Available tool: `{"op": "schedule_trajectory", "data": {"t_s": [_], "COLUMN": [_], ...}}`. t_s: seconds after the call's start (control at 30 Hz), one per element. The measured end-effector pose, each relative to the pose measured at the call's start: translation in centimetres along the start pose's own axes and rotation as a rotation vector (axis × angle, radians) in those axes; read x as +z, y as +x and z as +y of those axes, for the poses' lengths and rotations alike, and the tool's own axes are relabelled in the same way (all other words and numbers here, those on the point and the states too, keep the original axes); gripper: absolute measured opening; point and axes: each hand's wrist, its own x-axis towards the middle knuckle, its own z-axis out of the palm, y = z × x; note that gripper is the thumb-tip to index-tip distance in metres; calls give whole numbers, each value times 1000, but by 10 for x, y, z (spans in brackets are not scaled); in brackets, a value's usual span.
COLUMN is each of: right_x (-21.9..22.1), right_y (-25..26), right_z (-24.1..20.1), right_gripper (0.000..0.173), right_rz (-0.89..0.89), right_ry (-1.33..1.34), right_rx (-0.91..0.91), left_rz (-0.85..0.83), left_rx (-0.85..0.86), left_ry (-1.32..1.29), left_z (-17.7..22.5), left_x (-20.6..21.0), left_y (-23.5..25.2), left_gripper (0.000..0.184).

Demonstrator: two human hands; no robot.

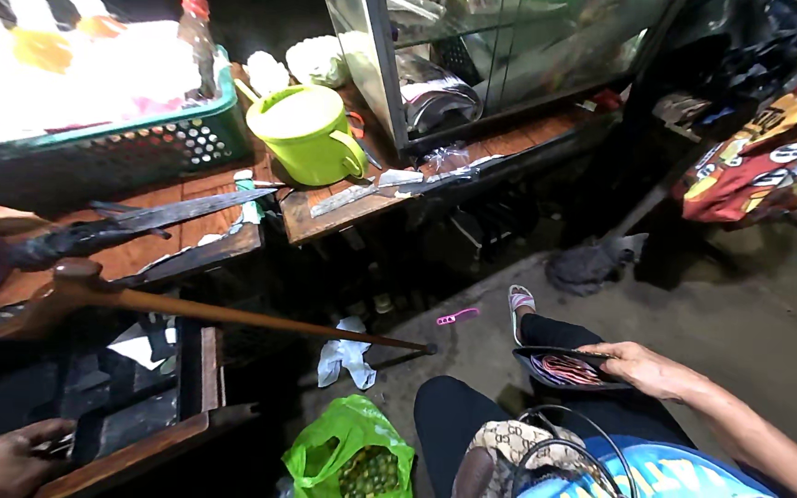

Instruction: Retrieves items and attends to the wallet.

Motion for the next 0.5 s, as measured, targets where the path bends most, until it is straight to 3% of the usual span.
{"op": "schedule_trajectory", "data": {"t_s": [0.03,0.1,0.17,0.23,0.33,0.43,0.5], "right_x": [0,0,0,-1,-1,-3,-2], "right_y": [0,0,-1,-1,-1,-2,0], "right_z": [1,1,-1,-1,-2,-3,-2], "right_gripper": [45,44,44,45,45,45,45], "right_rz": [0,6,7,-2,-1,2,0], "right_ry": [-3,-8,-12,-21,-25,-28,-28], "right_rx": [-1,10,19,16,20,31,24], "left_rz": [-106,-235,-171,-121,-16,-1,-76], "left_rx": [-193,-71,-354,-489,-510,-501,-398], "left_ry": [67,120,36,-78,-301,-196,-64], "left_z": [19,15,61,83,88,82,49], "left_x": [-5,-20,-21,-22,-17,-11,-6], "left_y": [2,-4,-18,-23,-23,-20,-13], "left_gripper": [45,43,44,40,30,31,30]}}
